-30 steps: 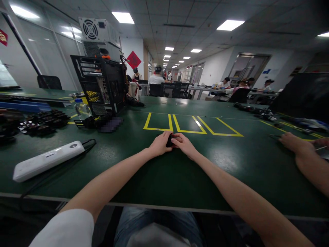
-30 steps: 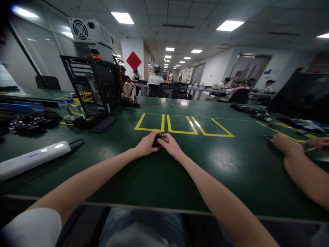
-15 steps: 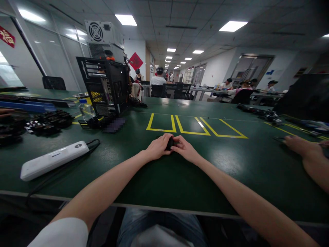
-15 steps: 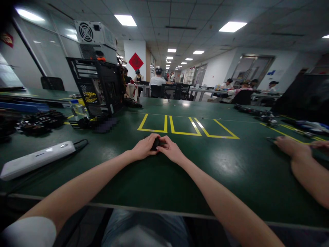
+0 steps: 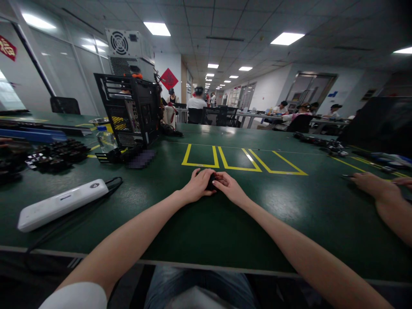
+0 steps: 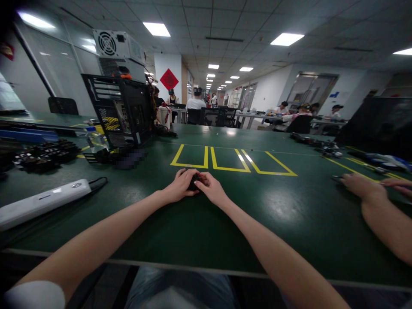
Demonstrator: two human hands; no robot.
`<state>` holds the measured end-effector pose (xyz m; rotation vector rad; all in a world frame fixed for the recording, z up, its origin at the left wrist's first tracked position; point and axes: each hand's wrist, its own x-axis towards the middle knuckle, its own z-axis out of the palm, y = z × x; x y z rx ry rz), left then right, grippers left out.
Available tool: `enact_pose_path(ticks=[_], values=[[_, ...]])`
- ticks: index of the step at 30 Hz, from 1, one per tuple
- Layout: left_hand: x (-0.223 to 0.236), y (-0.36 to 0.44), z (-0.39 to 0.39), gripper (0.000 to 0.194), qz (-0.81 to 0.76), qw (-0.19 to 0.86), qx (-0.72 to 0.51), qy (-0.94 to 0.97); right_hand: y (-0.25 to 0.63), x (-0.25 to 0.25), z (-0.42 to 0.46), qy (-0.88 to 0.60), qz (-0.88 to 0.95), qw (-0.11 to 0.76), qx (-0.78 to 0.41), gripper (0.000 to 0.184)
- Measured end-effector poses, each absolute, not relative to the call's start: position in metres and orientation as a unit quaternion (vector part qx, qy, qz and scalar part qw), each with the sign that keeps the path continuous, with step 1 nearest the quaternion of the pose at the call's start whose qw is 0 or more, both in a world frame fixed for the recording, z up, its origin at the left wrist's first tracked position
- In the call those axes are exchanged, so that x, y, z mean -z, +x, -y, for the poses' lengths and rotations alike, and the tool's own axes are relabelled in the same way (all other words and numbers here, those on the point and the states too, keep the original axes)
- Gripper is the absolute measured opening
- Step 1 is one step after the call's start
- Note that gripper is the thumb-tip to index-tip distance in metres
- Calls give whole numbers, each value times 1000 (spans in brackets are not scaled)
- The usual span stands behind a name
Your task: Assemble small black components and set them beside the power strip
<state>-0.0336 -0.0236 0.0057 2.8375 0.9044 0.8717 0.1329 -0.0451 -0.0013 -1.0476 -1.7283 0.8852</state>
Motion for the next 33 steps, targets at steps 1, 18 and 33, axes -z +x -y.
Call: enact_pose_path(ticks=[1, 18, 33], values=[[-6, -34, 23, 52, -284, 33, -280, 917, 133, 0, 45, -424, 699, 445, -365, 28], [-5, -36, 26, 54, -274, 40, -289, 916, 130, 1, 46, -413, 680, 476, -374, 25], [-7, -36, 27, 49, -284, 48, -285, 914, 130, 1, 50, -387, 688, 468, -398, 30]])
